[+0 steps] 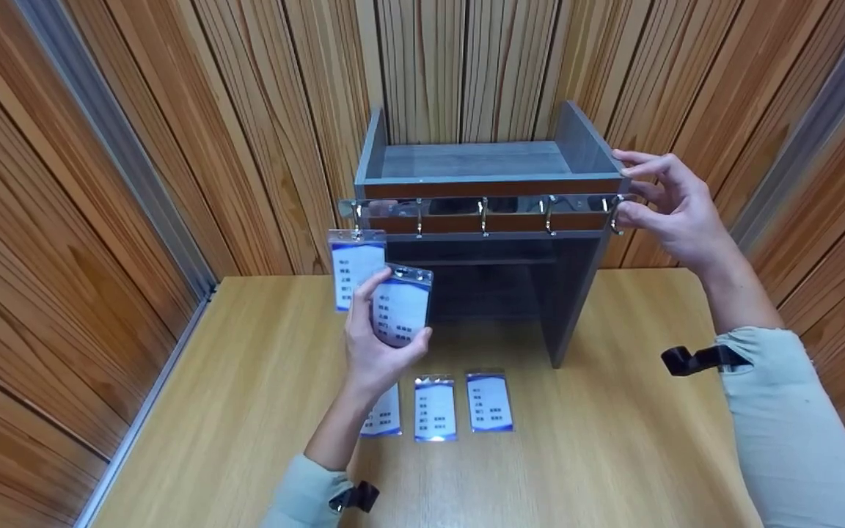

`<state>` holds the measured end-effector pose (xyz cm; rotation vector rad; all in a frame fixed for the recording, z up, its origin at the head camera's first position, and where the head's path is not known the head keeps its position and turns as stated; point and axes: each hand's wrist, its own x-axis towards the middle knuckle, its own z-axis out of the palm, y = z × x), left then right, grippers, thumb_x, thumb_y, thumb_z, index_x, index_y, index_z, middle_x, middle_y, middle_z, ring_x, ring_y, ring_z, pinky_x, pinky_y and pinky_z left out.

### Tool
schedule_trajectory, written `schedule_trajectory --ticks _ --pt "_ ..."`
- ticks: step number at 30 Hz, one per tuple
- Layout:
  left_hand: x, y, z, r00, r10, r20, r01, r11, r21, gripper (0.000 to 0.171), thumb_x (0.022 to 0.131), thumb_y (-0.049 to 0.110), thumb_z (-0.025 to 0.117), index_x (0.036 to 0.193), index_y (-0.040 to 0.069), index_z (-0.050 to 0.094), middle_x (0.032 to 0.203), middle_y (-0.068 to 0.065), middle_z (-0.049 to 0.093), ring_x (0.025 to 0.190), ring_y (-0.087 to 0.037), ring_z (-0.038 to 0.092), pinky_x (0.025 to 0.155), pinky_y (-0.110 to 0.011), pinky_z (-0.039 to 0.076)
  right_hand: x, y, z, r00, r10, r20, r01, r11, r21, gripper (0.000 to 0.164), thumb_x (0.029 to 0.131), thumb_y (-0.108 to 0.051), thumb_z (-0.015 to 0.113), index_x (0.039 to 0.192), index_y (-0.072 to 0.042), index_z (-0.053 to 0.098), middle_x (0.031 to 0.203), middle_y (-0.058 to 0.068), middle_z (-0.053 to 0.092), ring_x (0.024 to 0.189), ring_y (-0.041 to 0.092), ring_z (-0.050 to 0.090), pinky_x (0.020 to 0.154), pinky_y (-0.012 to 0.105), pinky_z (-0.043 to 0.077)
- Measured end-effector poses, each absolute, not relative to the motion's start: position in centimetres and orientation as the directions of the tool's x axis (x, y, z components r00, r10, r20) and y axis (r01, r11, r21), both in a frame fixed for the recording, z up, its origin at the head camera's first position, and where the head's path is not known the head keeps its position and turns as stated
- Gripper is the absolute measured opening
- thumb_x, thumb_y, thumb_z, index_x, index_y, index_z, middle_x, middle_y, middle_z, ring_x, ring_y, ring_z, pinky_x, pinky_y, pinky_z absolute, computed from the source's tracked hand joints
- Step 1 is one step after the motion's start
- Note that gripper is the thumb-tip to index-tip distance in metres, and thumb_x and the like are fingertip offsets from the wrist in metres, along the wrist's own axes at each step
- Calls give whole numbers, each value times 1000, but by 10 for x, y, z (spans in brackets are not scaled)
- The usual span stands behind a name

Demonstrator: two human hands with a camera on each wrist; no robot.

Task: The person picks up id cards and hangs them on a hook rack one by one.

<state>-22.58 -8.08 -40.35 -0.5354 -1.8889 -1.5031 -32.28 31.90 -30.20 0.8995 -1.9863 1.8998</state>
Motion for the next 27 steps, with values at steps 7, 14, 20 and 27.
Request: schedule_trajectory --ticks 7,14,20,27 --pt "-229 -75 -395 -665 -109 739 700 253 668 82 69 -1 84 140 -2 44 146 -23 50 136 -39 46 108 -59 42 -324 320 -302 -772 -270 576 -579 -74 -812 41 91 19 55 129 5 50 159 20 36 131 21 60 84 27 61" --pt "-254 -74 -407 -686 -114 719 669 290 684 89 70 8 88 146 10 44 144 -13 51 131 -29 49 103 -51 45 -323 318 -302 -779 -260 570 -581 -41 -813 41 92 15 58 131 4 50 159 17 37 133 19 60 85 27 61" --pt "-262 -74 -406 -677 -94 730 679 305 668 87 73 18 89 148 24 45 136 -5 54 120 -17 53 91 -38 49 -322 316 -302 -790 -252 558 -571 -25 -820 41 92 13 58 131 3 50 159 16 38 131 19 60 86 27 60" --pt "-266 -71 -400 -681 -76 729 675 321 664 85 75 20 87 149 26 44 131 -6 55 110 -16 53 81 -32 50 -323 317 -302 -787 -255 561 -573 -30 -819 41 92 16 56 131 4 49 159 17 37 132 19 60 85 27 61"
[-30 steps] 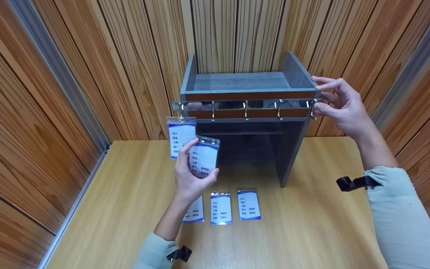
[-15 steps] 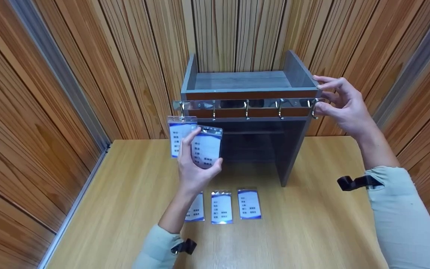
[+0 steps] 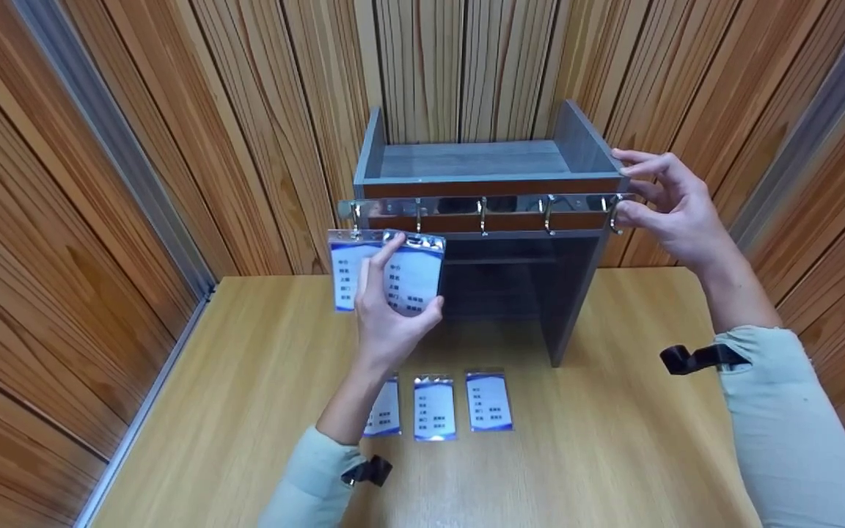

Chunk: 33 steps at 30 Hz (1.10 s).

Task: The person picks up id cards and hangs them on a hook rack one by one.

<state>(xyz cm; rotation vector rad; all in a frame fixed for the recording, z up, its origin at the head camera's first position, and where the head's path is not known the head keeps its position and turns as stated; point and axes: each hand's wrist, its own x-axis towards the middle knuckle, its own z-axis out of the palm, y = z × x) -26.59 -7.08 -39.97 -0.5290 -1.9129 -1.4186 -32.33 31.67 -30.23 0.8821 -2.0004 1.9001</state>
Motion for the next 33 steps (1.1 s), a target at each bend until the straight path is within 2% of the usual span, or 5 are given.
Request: schedule_trajectory --ticks 8,11,19,33 --pt "-267 -67 -397 -700 -77 710 661 309 684 88 72 19 89 149 23 46 129 -8 55 104 -19 51 76 -32 46 -318 314 -300 -772 -269 575 -578 -77 -812 40 90 21 54 128 7 50 158 21 37 126 21 63 83 29 62" --pt "-268 -66 -397 -702 -78 708 658 307 687 88 73 20 89 149 25 46 128 -8 55 104 -19 51 76 -33 46 -319 314 -299 -772 -270 575 -580 -68 -812 41 91 21 54 128 6 50 158 21 36 129 21 62 84 28 61" --pt "-269 -65 -395 -706 -76 704 642 351 681 88 75 23 87 151 30 43 119 -6 55 98 -15 50 68 -28 47 -322 319 -302 -776 -266 572 -580 -58 -813 42 91 19 54 130 5 50 159 19 35 132 20 60 84 27 61" --pt "-270 -65 -398 -729 -82 680 612 366 701 87 77 25 87 152 32 43 121 -7 54 99 -15 51 69 -28 47 -322 317 -302 -783 -257 567 -575 -49 -817 41 91 18 55 130 5 49 159 17 37 129 20 61 83 27 61"
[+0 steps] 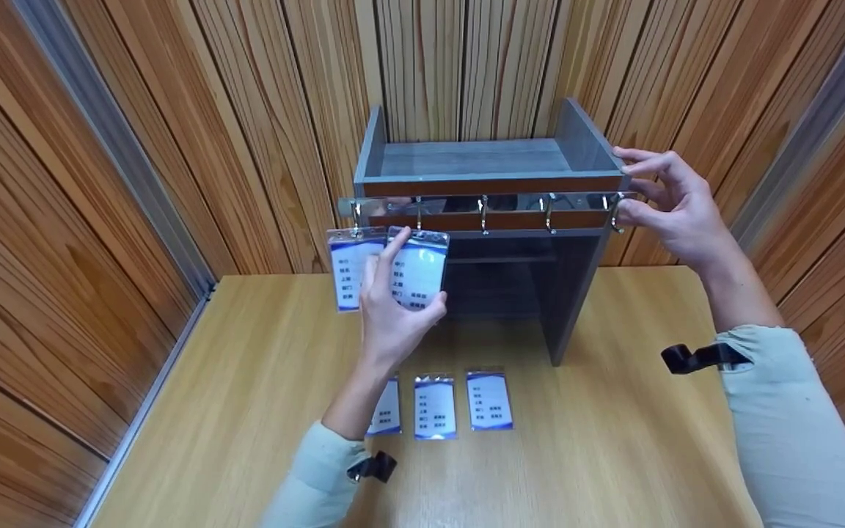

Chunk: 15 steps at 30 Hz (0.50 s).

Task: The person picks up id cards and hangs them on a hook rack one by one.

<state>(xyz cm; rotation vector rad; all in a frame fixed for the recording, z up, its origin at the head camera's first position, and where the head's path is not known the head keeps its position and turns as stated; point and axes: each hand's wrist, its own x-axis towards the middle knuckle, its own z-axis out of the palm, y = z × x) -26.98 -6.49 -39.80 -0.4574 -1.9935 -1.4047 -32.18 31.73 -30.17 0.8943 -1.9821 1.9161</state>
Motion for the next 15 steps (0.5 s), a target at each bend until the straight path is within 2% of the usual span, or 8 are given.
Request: schedule_trajectory --ticks 5,15 --pt "-269 -65 -398 -735 -86 673 605 367 707 89 76 24 87 152 33 43 117 -8 53 97 -16 51 65 -28 48 -324 317 -303 -775 -271 571 -570 -92 -817 41 90 20 55 129 5 50 159 19 36 128 22 61 82 28 62" --pt "-270 -65 -402 -723 -95 685 607 386 694 88 75 24 87 151 32 43 122 -7 55 98 -15 53 70 -28 49 -319 312 -298 -783 -266 562 -572 -49 -819 41 92 17 55 130 4 50 159 18 37 132 19 60 85 27 61"
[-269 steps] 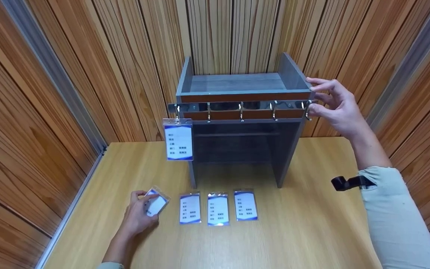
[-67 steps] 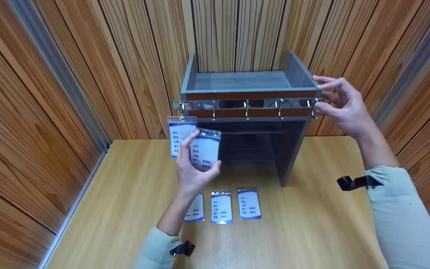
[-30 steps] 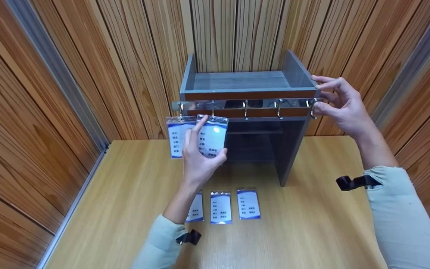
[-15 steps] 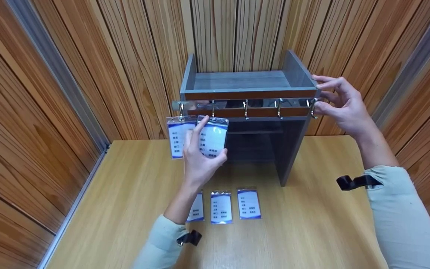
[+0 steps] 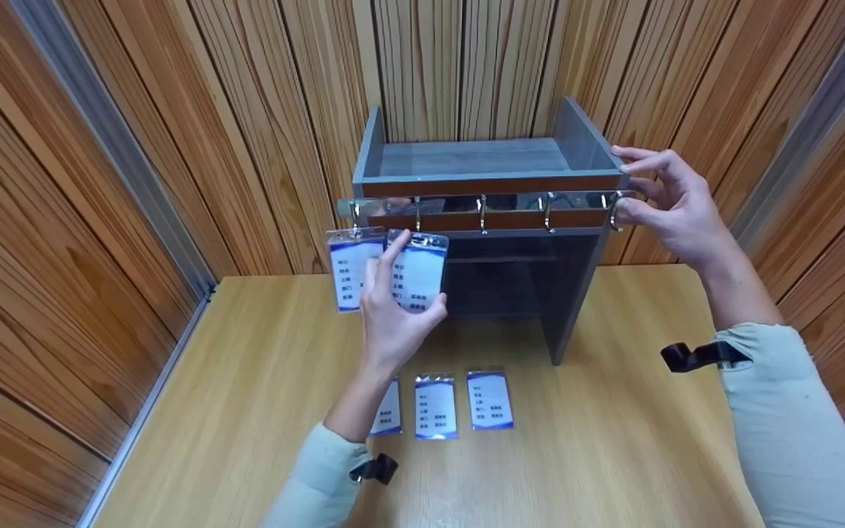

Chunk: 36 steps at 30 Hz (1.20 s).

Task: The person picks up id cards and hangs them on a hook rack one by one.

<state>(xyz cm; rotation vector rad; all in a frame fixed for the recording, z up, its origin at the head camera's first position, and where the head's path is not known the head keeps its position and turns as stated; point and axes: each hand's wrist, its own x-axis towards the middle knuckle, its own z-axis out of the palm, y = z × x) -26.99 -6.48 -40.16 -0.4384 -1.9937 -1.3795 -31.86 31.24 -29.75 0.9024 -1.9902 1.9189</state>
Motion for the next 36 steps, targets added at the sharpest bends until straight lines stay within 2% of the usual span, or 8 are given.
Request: schedule_trajectory --ticks 7,16,21,24,28,32,36 --pt "-271 -64 -399 -717 -105 689 602 405 688 88 76 25 87 152 33 43 116 -8 53 95 -16 52 69 -28 49 -313 309 -293 -776 -276 567 -574 -63 -816 41 91 19 54 130 5 50 159 20 36 131 20 60 85 27 61" --pt "-273 -60 -399 -747 -102 657 568 415 711 89 76 25 86 152 36 41 121 -8 53 96 -16 52 66 -27 50 -323 318 -302 -776 -263 573 -580 -58 -812 41 91 18 56 130 5 50 159 19 37 131 20 60 84 27 61" --pt "-276 -57 -404 -755 -112 646 549 433 716 88 78 26 85 154 34 40 118 -9 51 99 -17 50 71 -26 49 -324 320 -305 -769 -270 579 -586 -65 -808 41 91 19 55 130 5 50 159 20 36 129 20 62 82 27 62" --pt "-277 -56 -407 -754 -118 646 549 428 718 87 80 26 85 154 34 40 122 -9 51 103 -17 50 73 -27 51 -324 320 -305 -773 -274 572 -581 -58 -812 41 92 18 55 131 5 49 160 19 35 129 20 61 83 27 61" --pt "-279 -54 -409 -753 -114 648 557 413 721 86 82 26 84 154 35 38 130 -10 50 111 -20 51 78 -31 54 -322 319 -303 -777 -266 570 -578 -56 -814 42 92 17 56 131 4 50 160 18 36 131 20 60 85 27 61" --pt "-282 -54 -410 -759 -104 643 555 412 723 86 84 27 83 155 37 35 135 -10 49 120 -22 52 90 -36 57 -320 318 -301 -779 -255 572 -577 -63 -814 42 91 16 57 130 4 50 159 17 37 132 20 60 85 26 61" --pt "-284 -54 -412 -764 -87 640 559 407 723 87 85 25 81 156 35 33 143 -10 46 129 -23 49 102 -40 54 -321 318 -302 -781 -254 570 -577 -57 -815 42 91 17 57 131 4 50 159 18 37 132 20 60 84 26 61"
